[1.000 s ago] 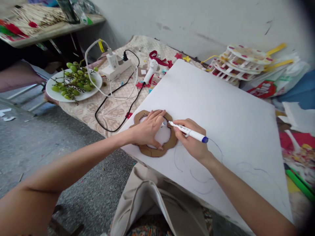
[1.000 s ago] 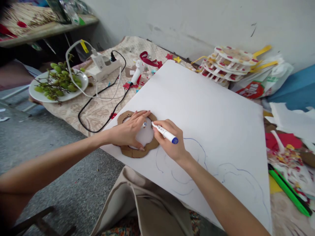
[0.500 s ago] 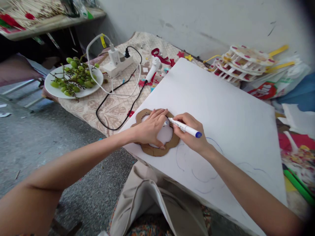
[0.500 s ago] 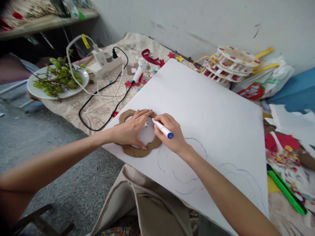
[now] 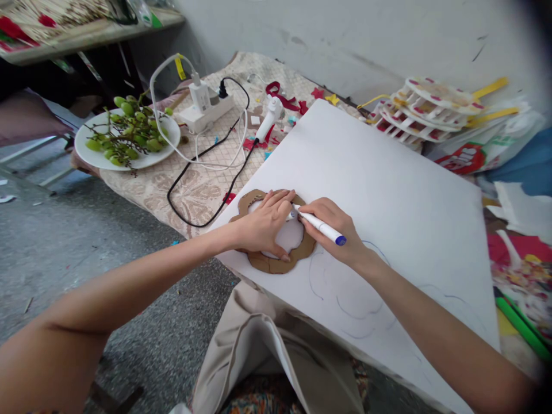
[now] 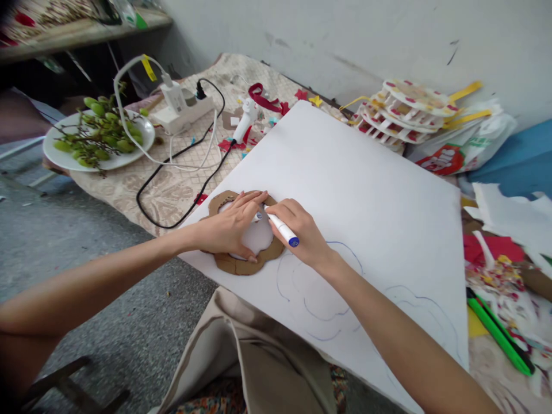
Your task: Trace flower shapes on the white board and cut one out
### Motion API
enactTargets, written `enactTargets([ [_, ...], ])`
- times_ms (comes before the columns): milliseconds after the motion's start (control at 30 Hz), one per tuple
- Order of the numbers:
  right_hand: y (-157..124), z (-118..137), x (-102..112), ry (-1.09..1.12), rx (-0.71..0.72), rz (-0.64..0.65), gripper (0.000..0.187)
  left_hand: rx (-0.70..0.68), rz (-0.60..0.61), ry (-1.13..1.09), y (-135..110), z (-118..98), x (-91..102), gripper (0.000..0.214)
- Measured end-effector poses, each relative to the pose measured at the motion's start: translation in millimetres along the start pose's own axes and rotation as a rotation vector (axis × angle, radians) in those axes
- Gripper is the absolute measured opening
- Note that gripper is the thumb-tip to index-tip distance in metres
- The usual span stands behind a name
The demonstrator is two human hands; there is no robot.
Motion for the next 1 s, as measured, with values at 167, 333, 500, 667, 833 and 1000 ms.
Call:
enactTargets([
  [167,-2.9,2.0,0.1,-0.035,-0.027,0.023,0.016,-0.018,-0.011,0.030,-0.6,0.9,-1.9,0.104],
  [333,-5.4,8.1,4.4,-0.048,-0.125,0.007,0.012,-0.035,-0.028,0.043,-1.4,2.2,-3.3,0.105],
  [500,-3.3,15.4,6.8,-0.046,-0.215,-0.003,0.011,-0.033,-0.023,0.045,-1.1,2.2,-3.4,0.104],
  [667,1.6,21.2,8.4,-0.040,-0.288,0.018,0.009,-0.026,-0.016,0.051,-1.0,1.4,-3.0,0.101],
  [833,-5.2,23.4,20.3,-0.022,-0.293,-0.044,0.007,-0.019,-0.014,0.063,-1.1,0.9,-2.2,0.099],
  [1000,-24.3,23.5,22.9,-0.044,-0.162,-0.068,0.013,-0.009,0.006,0.068,-0.3,0.9,-2.2,0.101],
])
Point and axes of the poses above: each hand's wrist, its own y-axis towards the middle knuckle, its own x-axis out of the back of the hand, z = x × y, the point moved 4 cm from there along y, towards the middle knuckle, and after that the axes turned 2 degrees about -z, right-handed, at the moved point
